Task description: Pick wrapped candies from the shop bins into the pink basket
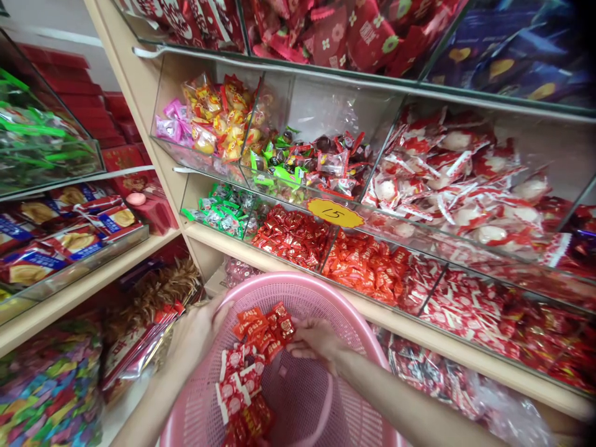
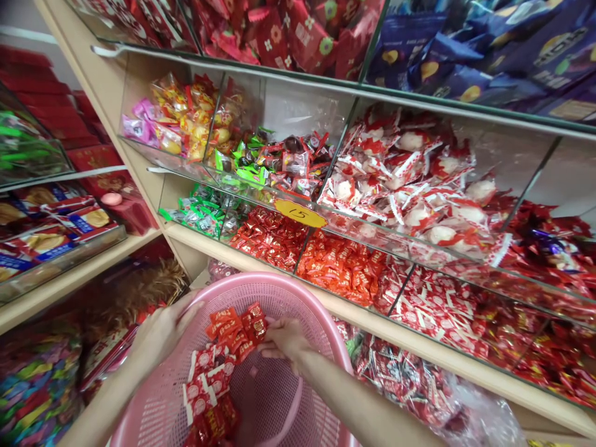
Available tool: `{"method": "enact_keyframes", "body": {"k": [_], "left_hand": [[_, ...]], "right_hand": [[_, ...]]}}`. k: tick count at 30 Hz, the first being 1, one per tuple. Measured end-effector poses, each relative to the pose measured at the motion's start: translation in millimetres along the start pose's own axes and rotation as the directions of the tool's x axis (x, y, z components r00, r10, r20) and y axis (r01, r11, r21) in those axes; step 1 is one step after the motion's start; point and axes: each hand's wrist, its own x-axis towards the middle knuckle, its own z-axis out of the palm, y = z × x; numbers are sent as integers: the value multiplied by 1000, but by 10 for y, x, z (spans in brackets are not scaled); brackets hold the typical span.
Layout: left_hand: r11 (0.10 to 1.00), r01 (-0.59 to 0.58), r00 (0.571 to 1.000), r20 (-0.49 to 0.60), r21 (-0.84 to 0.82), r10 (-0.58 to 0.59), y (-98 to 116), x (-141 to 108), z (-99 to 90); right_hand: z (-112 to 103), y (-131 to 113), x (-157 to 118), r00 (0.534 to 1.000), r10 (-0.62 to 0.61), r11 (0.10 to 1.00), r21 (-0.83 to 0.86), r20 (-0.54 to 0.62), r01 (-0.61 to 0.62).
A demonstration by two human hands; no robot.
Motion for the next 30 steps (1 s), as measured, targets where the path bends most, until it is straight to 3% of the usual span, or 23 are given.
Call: {"method": "enact_keyframes", "body": {"k": [15, 30], "left_hand": [[1000, -16, 1000, -15, 20, 17, -2, 30, 27], [1000, 6, 1000, -4, 20, -6, -21, 50, 30]], "right_hand": [[16, 127, 130, 999, -19, 973, -232, -37, 10], [96, -185, 23, 998, -42, 968, -246, 37, 50]]}}
